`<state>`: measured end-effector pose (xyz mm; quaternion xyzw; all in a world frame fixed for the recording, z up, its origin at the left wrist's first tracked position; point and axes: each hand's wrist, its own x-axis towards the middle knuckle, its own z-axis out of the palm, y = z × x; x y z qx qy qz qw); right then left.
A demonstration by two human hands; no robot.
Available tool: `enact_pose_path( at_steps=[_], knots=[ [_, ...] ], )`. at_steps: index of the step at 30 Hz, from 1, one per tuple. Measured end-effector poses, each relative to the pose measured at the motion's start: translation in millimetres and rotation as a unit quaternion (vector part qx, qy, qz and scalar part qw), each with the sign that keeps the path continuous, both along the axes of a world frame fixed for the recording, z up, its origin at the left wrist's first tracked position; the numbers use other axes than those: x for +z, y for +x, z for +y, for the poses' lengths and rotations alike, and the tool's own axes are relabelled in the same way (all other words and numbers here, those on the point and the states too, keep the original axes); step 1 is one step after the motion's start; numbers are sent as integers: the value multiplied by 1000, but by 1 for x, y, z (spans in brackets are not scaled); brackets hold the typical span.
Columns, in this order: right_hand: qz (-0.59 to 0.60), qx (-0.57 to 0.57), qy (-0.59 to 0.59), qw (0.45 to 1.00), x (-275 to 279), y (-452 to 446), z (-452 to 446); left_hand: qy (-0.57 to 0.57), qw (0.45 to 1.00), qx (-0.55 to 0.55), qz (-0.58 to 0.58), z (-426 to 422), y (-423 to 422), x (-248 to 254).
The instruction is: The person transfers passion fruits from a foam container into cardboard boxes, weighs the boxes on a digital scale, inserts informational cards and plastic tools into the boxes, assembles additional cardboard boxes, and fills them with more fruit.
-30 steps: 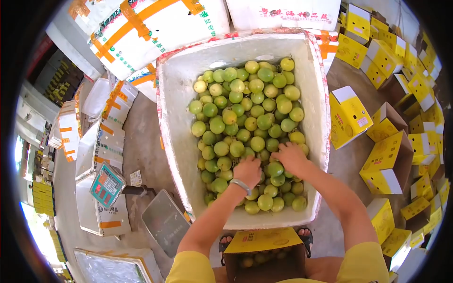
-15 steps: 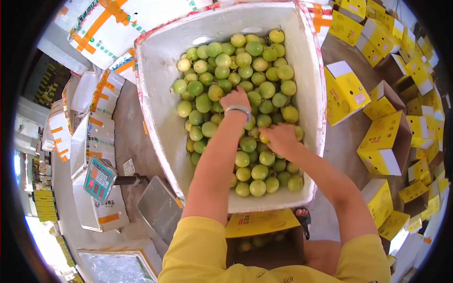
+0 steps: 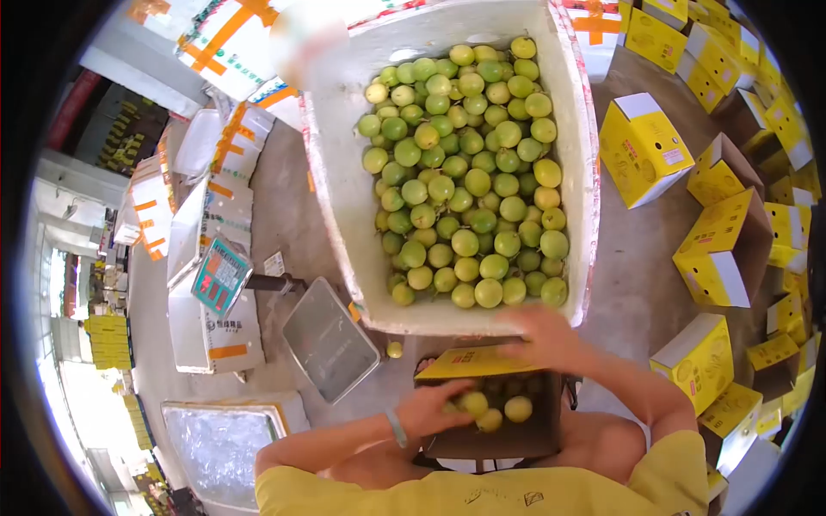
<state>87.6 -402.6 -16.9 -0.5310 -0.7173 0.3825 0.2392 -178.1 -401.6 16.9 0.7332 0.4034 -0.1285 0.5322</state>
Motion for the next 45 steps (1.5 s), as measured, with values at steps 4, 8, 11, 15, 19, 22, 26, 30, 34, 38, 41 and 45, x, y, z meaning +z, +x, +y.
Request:
enact_pose_path(
  at_steps=[4,8,11,15,19,22,26,30,34,38,41,45],
  knots=[
    [-162,-51,23,985,-59,-21,31,69,996,28,-52,-22,-13,-41],
    [-221,-39,83,971,-90,-33,43,153,983,87,57,13,-20,-36],
    [-115,-59,67,989,-84,-16,39,239,954,117,138,34,-66,-52],
    [64,-11,-3,998,-16,-10,-11,181,943,171,220,25,-145,-116],
    [239,181,-142,943,14,-8,-43,209,941,86,253,6,-161,-159],
    [116,-25,-196,973,-46,28,-65,191,935,87,286,-9,-170,-197],
    [5,-87,-129,988,-126,50,-84,91,916,163,355,-35,-196,-237],
    [-272,92,43,957,-200,54,-55,160,916,250,271,-48,-210,-289],
    [-270,39,-73,959,-173,35,-37,226,898,291,241,-37,-201,-325],
    [-237,-9,-168,957,-142,3,-14,174,914,298,214,-30,-197,-326],
    [-192,-33,-236,952,-127,18,-19,203,926,284,142,-32,-176,-269],
    [-116,-64,-309,942,-108,3,0,204,878,430,-40,-24,-150,-180]
  ],
)
